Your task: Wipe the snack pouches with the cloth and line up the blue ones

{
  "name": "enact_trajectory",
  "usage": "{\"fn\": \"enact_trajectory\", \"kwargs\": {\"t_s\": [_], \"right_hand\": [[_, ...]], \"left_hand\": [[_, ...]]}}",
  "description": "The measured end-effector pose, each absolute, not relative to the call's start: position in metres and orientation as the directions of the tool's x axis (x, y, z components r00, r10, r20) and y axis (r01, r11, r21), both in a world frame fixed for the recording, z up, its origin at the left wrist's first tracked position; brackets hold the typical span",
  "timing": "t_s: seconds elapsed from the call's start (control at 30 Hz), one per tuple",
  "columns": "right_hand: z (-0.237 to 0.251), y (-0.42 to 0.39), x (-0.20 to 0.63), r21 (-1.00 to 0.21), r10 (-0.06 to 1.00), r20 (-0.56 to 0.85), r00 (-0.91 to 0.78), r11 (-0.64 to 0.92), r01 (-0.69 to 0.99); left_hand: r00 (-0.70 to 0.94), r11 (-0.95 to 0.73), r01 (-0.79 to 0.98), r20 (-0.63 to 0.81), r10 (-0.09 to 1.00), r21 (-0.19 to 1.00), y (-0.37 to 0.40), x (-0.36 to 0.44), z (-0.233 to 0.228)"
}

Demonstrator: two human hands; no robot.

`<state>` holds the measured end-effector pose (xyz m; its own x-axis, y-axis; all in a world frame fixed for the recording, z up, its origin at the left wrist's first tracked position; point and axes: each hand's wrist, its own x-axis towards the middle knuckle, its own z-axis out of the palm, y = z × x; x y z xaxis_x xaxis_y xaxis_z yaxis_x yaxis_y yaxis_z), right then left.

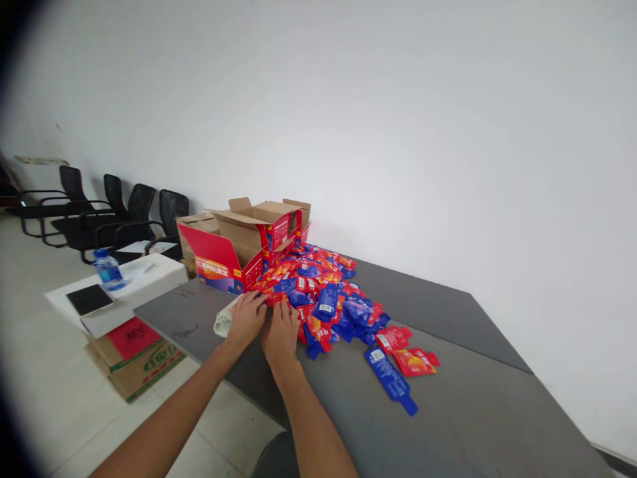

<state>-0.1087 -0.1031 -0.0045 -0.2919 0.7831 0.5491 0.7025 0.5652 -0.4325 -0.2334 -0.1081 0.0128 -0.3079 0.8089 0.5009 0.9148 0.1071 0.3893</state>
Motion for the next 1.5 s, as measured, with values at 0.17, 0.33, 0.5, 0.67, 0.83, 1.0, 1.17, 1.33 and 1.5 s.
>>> {"fn": "enact_trajectory", "kwargs": {"t_s": [0.17, 0.33, 0.5, 0.67, 0.83, 1.0, 1.17, 1.33, 1.5], "right_hand": [[0.009, -0.106, -0.042, -0.397, 0.808, 0.546, -0.221, 0.483, 0.781], [0.015, -0.103, 0.027, -0.403, 0.838, 0.535, -0.109, 0.367, 0.839], [0.007, -0.094, 0.095, -0.388, 0.833, 0.554, -0.004, 0.262, 0.884], [-0.012, -0.083, 0.158, -0.392, 0.835, 0.519, 0.18, 0.046, 0.919], [-0.039, -0.075, 0.202, -0.406, 0.862, 0.371, 0.346, -0.185, 0.895], [-0.065, -0.061, 0.214, -0.421, 0.914, 0.288, 0.285, -0.146, 0.895], [-0.07, -0.037, 0.215, -0.413, 0.94, 0.325, 0.105, 0.041, 0.91], [-0.064, -0.014, 0.212, -0.412, 0.941, 0.336, -0.046, 0.191, 0.891], [-0.057, -0.002, 0.206, -0.452, 0.945, 0.312, -0.094, 0.235, 0.861]], "left_hand": [[-0.182, -0.04, 0.919, 0.509, 0.841, 0.393, -0.099, -0.169, 0.023], [-0.048, -0.208, 0.882, 0.518, 0.854, 0.424, -0.084, -0.097, 0.017], [0.079, -0.342, 0.827, 0.51, 0.857, 0.447, -0.072, -0.031, 0.009], [0.258, -0.454, 0.797, 0.455, 0.852, 0.398, -0.065, 0.016, 0.005], [0.447, -0.542, 0.772, 0.322, 0.835, 0.332, -0.057, 0.034, -0.007], [0.458, -0.534, 0.791, 0.289, 0.841, 0.3, -0.04, 0.037, -0.019], [0.455, -0.54, 0.787, 0.312, 0.834, 0.297, -0.023, 0.036, -0.017], [0.428, -0.519, 0.801, 0.322, 0.845, 0.299, -0.006, 0.029, -0.015], [0.402, -0.479, 0.836, 0.295, 0.867, 0.267, 0.012, 0.02, -0.017]]}}
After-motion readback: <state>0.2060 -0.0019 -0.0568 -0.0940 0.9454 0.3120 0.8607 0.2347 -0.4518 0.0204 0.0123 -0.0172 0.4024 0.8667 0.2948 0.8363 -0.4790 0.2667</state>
